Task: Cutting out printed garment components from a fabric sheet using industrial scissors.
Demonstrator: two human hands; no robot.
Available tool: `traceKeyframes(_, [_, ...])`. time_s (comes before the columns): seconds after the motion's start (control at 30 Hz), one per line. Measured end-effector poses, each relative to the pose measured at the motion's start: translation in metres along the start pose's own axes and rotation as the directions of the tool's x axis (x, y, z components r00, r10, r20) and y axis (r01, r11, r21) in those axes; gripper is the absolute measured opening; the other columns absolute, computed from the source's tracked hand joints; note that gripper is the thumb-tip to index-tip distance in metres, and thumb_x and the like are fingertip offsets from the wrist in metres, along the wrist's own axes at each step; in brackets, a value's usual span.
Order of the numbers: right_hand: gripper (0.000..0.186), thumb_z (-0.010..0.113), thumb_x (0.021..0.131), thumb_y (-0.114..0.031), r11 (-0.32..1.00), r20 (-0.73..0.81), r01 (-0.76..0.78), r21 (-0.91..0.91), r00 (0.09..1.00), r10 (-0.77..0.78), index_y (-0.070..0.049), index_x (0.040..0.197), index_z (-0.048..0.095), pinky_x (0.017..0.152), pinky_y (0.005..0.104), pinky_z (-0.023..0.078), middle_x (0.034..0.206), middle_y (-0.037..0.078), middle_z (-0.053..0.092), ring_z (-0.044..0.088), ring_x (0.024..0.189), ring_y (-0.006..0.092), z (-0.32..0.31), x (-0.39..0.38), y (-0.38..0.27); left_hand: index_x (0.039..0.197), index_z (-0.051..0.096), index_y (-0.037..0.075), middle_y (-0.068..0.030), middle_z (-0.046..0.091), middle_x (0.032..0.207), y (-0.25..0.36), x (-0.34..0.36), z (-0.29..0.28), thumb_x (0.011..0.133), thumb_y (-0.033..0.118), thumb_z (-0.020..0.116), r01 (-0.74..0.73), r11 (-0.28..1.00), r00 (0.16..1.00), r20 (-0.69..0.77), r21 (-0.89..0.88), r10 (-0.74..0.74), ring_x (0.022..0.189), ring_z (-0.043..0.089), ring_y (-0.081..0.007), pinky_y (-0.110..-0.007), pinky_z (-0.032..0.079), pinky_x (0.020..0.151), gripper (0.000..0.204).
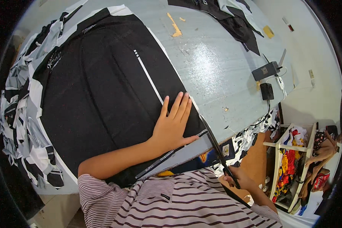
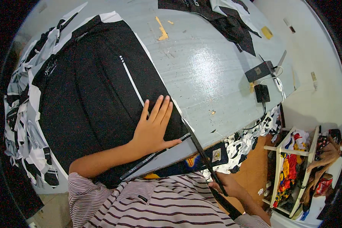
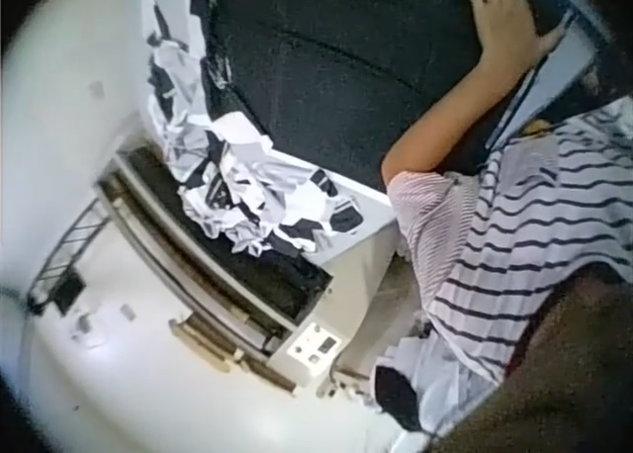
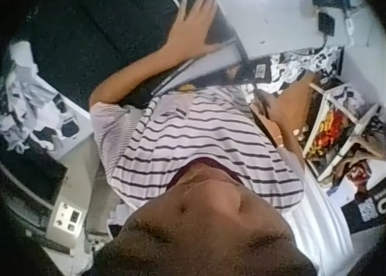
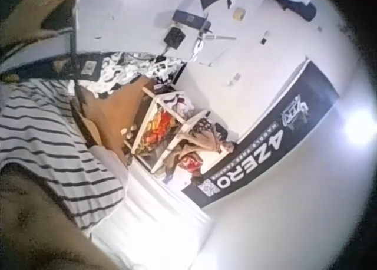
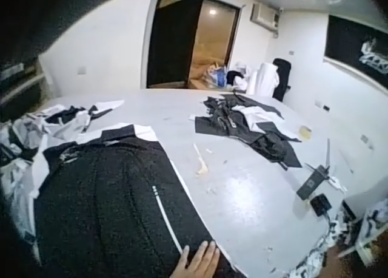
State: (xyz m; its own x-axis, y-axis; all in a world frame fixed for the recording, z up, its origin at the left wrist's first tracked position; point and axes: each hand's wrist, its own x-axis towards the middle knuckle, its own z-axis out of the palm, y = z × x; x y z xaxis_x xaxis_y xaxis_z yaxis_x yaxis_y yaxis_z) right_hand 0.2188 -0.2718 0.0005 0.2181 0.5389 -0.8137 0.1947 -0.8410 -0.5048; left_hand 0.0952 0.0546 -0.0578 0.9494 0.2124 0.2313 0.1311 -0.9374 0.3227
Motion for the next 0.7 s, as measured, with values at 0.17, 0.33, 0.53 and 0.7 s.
traceKeyframes(0.17, [0.062, 0.061, 0.082, -0.058, 0.992, 0.031, 0.085, -0.091, 0.996, -0.083, 0.002, 0.095, 0.050, 0.063, 0.0376, 0.043, 0.077, 0.014, 0.055, 0.053, 0.071, 0.0242, -0.004, 0.000, -0.016, 0.137, 0.035, -0.009, -0.0236, 0.030, 0.145, 0.000, -0.005, 0.004, 0.077, 0.071, 0.048, 0.094, 0.996, 0.995, 0.018, 0.010, -0.094, 0.139, 0.020, -0.0348, -0.057, 0.010, 0.111, 0.101])
traceKeyframes(0.33, [0.064, 0.064, 0.079, -0.060, 0.985, -0.003, 0.058, -0.165, 0.998, -0.059, 0.000, 0.095, 0.048, 0.064, 0.0344, 0.042, 0.078, 0.011, 0.051, 0.052, 0.074, 0.0218, -0.001, 0.010, -0.017, 0.137, 0.032, -0.011, -0.0273, 0.028, 0.145, -0.001, -0.004, 0.008, 0.078, 0.074, 0.046, 0.063, 0.998, 0.998, 0.008, -0.018, -0.063, 0.140, 0.019, -0.0358, -0.057, 0.009, 0.111, 0.105])
traceKeyframes(0.53, [0.070, 0.064, 0.076, -0.065, 0.972, -0.038, 0.099, -0.211, 0.993, -0.110, 0.000, 0.095, 0.047, 0.064, 0.0320, 0.042, 0.079, 0.007, 0.049, 0.051, 0.074, 0.0189, 0.003, 0.013, -0.036, 0.137, 0.033, -0.011, -0.0269, 0.027, 0.146, -0.001, -0.005, 0.009, 0.078, 0.072, 0.047, 0.072, 0.997, 0.997, -0.009, -0.023, -0.072, 0.140, 0.019, -0.0354, -0.057, 0.009, 0.111, 0.104])
traceKeyframes(0.7, [0.071, 0.066, 0.075, -0.065, 0.967, -0.039, 0.067, -0.245, 0.996, -0.079, 0.000, 0.097, 0.047, 0.064, 0.0311, 0.042, 0.079, 0.007, 0.049, 0.050, 0.072, 0.0194, 0.003, 0.014, -0.047, 0.137, 0.033, -0.011, -0.0259, 0.027, 0.146, -0.002, -0.006, 0.010, 0.078, 0.071, 0.048, 0.069, 0.997, 0.998, -0.009, -0.042, -0.069, 0.140, 0.018, -0.0348, -0.057, 0.009, 0.111, 0.103])
